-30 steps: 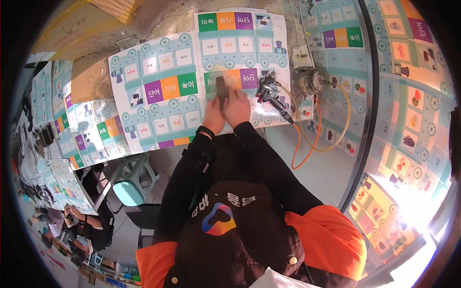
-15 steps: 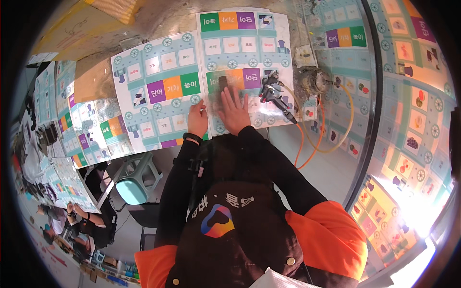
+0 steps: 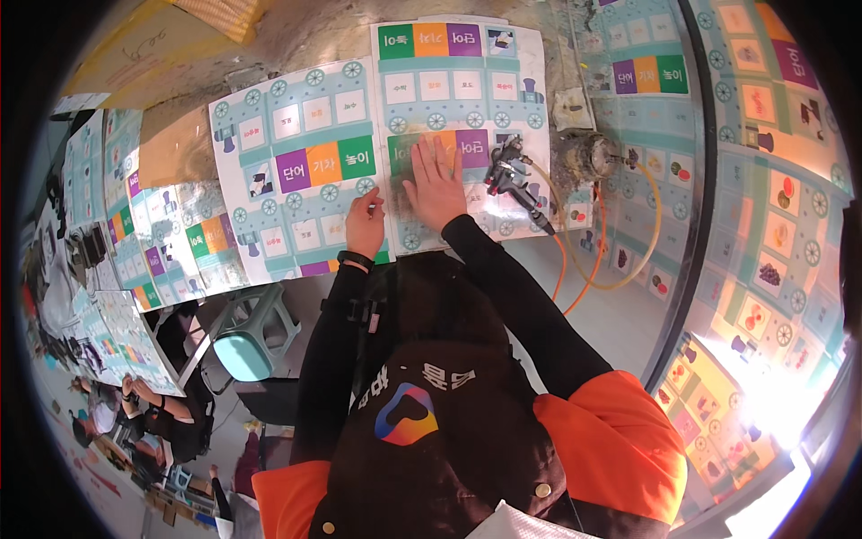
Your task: Applying adhesive to shoe components and pressing them together.
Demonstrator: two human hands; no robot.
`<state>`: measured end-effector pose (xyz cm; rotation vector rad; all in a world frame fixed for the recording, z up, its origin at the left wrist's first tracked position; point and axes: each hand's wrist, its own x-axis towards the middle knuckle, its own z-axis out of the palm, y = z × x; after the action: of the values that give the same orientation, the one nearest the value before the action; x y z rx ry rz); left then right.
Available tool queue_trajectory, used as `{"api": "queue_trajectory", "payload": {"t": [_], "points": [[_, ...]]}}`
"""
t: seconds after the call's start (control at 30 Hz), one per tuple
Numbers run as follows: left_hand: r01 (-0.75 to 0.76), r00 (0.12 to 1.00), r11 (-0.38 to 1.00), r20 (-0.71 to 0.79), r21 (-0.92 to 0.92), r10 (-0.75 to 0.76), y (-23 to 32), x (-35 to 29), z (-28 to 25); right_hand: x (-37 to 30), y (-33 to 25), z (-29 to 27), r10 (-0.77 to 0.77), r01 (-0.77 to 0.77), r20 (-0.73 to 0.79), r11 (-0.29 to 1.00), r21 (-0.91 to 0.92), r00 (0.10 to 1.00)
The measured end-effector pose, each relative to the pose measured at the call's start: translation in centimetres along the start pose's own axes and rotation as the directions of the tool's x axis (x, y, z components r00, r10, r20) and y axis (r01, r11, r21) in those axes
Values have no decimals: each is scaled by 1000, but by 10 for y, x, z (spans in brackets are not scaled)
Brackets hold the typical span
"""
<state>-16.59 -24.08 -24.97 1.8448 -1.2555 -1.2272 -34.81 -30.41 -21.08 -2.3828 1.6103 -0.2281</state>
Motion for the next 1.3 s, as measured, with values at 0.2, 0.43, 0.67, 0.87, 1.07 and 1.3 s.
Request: {"api": "queue_trajectory", "payload": {"t": [0.2,0.43,0.67,0.87,1.07,1.3], "points": [[15,1000,1000,17,-25,-15,1,0,5,-3,-2,10,83,-81,58,996,-31,995],[-162,984,985,90,61,157,28,24,27,-9,18,-1,273,-236,-167,948,212,947],[-195,974,935,170,297,149,44,36,49,-15,33,17,248,-224,-37,921,318,968],[-114,981,979,176,166,85,38,39,51,-16,32,18,227,-200,-36,915,350,973],[-138,980,985,162,108,119,33,42,49,-17,34,13,213,-187,-31,911,366,976],[-224,973,959,91,171,211,39,25,38,-22,36,-2,216,-169,-96,918,359,972]]}}
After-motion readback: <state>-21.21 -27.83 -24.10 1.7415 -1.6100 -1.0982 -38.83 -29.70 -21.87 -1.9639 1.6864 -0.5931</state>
